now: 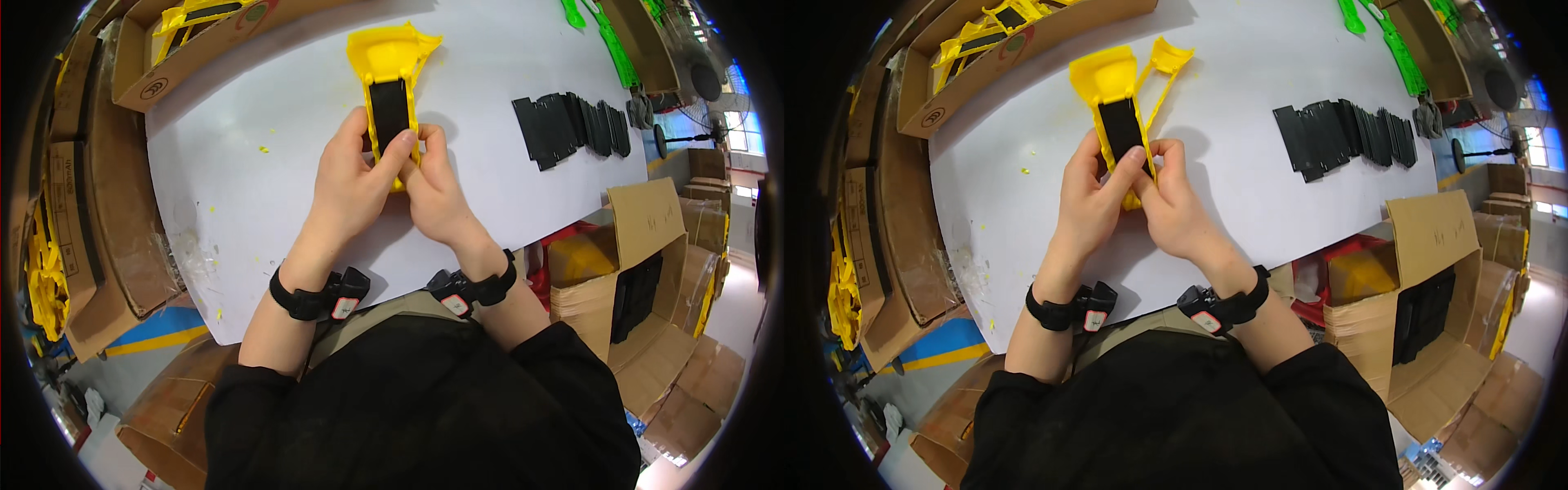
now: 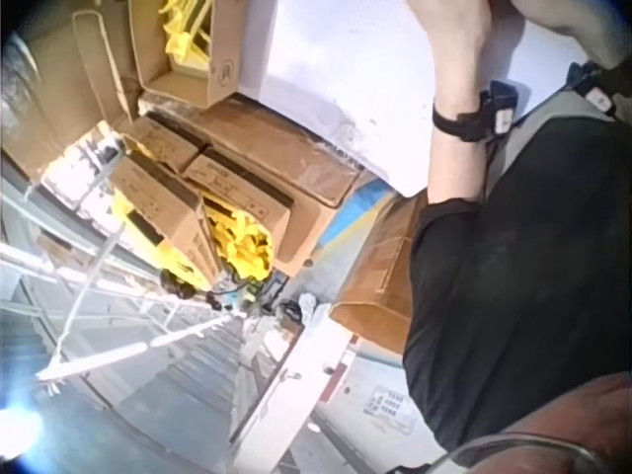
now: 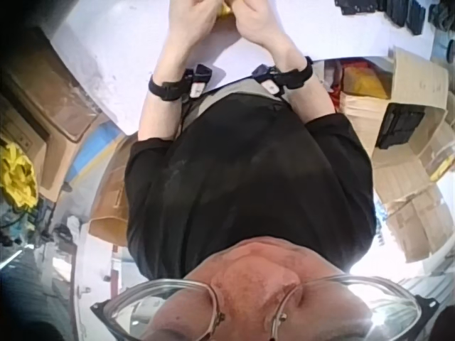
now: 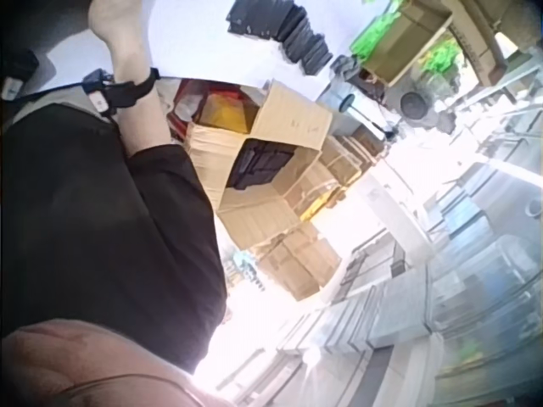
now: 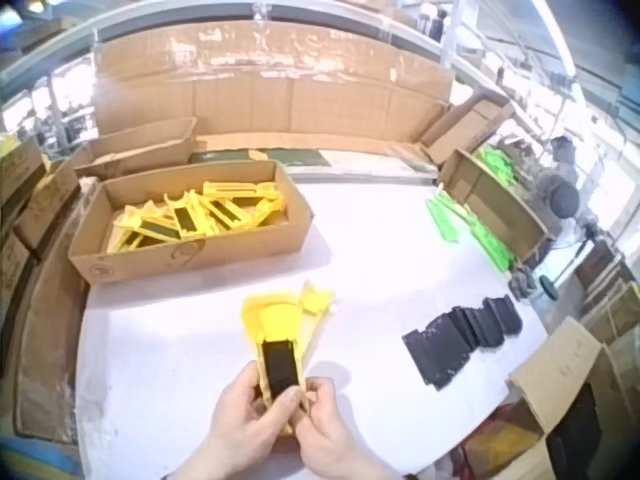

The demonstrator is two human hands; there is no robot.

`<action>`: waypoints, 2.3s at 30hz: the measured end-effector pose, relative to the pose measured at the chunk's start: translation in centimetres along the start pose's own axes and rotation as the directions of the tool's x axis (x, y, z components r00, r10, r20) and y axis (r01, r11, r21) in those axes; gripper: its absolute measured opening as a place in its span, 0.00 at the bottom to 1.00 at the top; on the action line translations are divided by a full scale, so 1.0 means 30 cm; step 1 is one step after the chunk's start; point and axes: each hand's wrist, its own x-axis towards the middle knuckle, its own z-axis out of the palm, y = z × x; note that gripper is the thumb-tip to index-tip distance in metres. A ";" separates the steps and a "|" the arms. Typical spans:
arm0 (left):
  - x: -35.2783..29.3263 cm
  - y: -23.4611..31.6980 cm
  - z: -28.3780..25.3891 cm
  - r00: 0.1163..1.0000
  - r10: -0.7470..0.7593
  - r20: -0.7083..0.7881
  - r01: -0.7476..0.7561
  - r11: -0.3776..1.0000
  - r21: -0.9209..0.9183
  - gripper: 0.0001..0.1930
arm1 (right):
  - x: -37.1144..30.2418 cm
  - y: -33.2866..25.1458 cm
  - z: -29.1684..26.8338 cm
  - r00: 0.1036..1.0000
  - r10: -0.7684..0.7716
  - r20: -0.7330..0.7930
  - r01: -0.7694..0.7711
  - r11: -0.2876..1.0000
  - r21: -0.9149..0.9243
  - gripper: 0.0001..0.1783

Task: Assembling components of solar-powered flashlights at a factory workstation.

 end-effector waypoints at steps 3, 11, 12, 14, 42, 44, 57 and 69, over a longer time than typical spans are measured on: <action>0.006 0.029 -0.016 0.996 0.000 0.087 -0.009 0.995 0.102 0.14 | 0.009 -0.011 -0.035 0.997 0.068 0.037 -0.075 0.954 0.291 0.18; -0.013 0.027 -0.004 0.983 -0.144 0.118 0.145 0.989 -0.002 0.10 | -0.025 -0.121 -0.081 1.000 0.010 0.000 -0.009 0.899 -0.439 0.12; -0.009 0.029 -0.001 0.987 -0.119 0.109 0.121 0.992 -0.017 0.10 | -0.029 -0.125 -0.086 1.000 0.020 0.013 -0.010 0.856 -0.516 0.12; -0.006 0.020 0.000 0.990 -0.098 0.101 0.102 0.994 -0.029 0.09 | -0.028 -0.104 -0.094 1.000 -0.028 0.007 0.028 0.858 -0.514 0.12; -0.019 0.006 0.024 0.976 -0.113 0.187 0.119 0.993 -0.019 0.21 | -0.029 -0.053 -0.109 0.997 -0.029 -0.070 0.008 0.962 -0.274 0.12; -0.018 0.015 0.024 0.978 -0.099 0.185 0.101 0.995 0.002 0.20 | -0.022 -0.037 -0.108 0.992 -0.018 -0.127 0.003 0.993 -0.116 0.12; -0.050 -0.001 0.065 0.991 -0.079 0.109 0.071 0.995 0.072 0.12 | -0.008 -0.022 -0.102 0.993 0.024 -0.116 -0.008 0.991 0.137 0.12; -0.042 -0.004 0.052 0.991 -0.118 0.070 0.117 0.993 0.023 0.08 | -0.022 -0.056 -0.099 0.994 -0.035 -0.105 0.034 0.999 -0.004 0.15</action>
